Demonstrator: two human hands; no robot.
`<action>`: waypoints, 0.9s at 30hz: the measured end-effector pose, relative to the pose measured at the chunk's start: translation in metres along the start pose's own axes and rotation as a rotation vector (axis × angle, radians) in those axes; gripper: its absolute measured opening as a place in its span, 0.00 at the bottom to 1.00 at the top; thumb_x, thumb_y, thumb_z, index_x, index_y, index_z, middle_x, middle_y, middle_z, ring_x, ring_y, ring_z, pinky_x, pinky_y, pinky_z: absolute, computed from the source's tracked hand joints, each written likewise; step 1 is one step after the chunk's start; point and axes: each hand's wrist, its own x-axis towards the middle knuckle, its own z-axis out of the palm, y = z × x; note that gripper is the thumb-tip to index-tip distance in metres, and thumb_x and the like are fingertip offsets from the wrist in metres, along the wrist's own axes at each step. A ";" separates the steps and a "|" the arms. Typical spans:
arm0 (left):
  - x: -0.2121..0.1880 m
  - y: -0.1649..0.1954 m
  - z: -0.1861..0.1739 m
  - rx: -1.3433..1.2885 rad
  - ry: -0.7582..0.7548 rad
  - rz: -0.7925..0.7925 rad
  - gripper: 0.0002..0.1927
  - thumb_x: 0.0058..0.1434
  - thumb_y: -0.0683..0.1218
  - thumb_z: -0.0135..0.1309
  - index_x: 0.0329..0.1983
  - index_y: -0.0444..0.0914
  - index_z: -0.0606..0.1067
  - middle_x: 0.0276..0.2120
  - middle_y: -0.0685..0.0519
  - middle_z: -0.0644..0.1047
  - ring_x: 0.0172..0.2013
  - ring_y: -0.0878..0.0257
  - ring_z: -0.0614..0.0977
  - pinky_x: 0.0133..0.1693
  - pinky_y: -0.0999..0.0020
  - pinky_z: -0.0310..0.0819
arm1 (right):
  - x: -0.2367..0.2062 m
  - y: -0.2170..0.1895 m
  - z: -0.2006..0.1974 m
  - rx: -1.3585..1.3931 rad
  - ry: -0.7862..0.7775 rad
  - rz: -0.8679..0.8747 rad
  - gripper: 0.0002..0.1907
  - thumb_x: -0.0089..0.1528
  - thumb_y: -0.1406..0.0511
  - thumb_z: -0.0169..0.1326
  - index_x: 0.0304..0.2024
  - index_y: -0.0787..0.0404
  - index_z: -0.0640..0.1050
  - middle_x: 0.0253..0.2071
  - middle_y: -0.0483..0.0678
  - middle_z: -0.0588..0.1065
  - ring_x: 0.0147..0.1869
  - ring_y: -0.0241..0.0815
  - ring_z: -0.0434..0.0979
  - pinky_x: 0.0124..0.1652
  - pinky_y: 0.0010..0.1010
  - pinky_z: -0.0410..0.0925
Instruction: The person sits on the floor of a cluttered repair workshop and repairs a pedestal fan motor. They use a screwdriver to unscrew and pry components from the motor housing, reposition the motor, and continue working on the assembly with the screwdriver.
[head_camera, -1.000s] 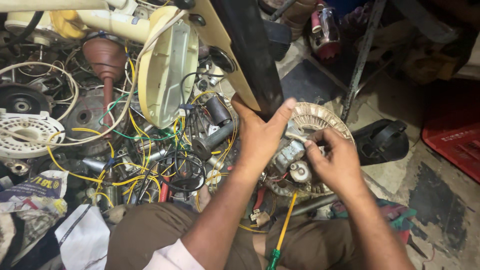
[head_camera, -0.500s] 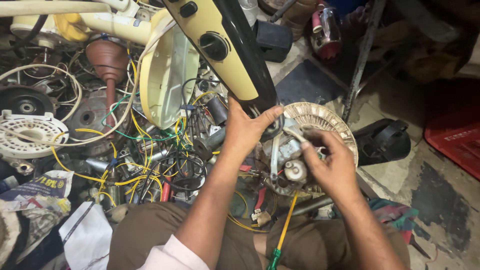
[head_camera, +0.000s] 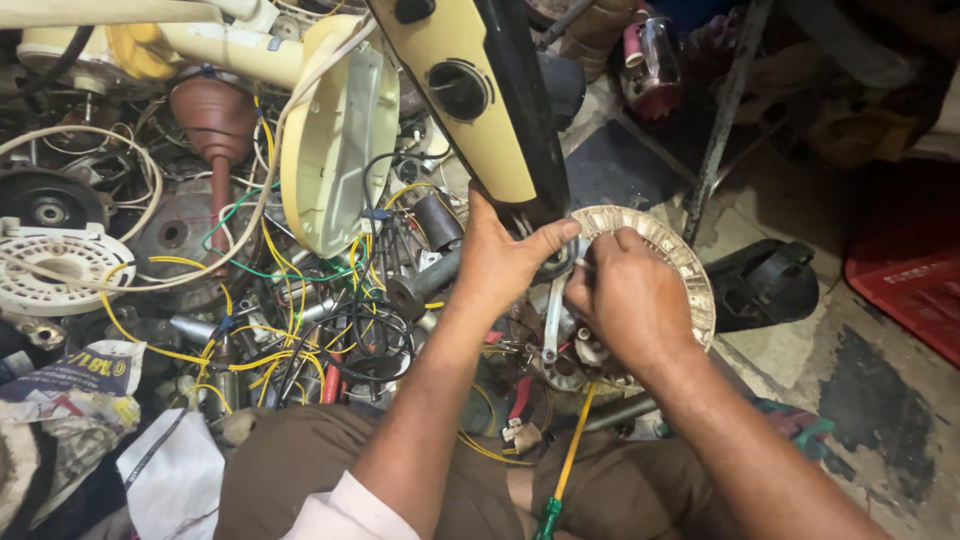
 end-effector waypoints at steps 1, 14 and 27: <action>0.000 0.001 0.000 -0.004 0.003 -0.004 0.43 0.52 0.48 0.73 0.64 0.31 0.61 0.53 0.47 0.77 0.53 0.61 0.79 0.57 0.67 0.74 | 0.001 0.000 -0.002 -0.017 -0.029 -0.002 0.11 0.57 0.63 0.63 0.34 0.66 0.78 0.36 0.58 0.75 0.36 0.62 0.78 0.38 0.49 0.72; -0.001 0.008 -0.002 -0.074 -0.048 0.045 0.49 0.51 0.46 0.73 0.69 0.32 0.56 0.58 0.46 0.74 0.57 0.60 0.76 0.60 0.66 0.70 | -0.050 0.074 0.034 0.301 0.099 0.455 0.20 0.71 0.57 0.56 0.33 0.69 0.76 0.26 0.56 0.73 0.29 0.49 0.72 0.35 0.40 0.67; -0.024 -0.012 0.022 0.061 0.187 -0.064 0.32 0.55 0.51 0.69 0.58 0.33 0.71 0.49 0.49 0.79 0.48 0.61 0.80 0.52 0.66 0.74 | -0.129 0.051 0.076 1.022 -0.018 0.483 0.39 0.59 0.61 0.61 0.68 0.65 0.62 0.60 0.55 0.73 0.61 0.42 0.73 0.58 0.31 0.66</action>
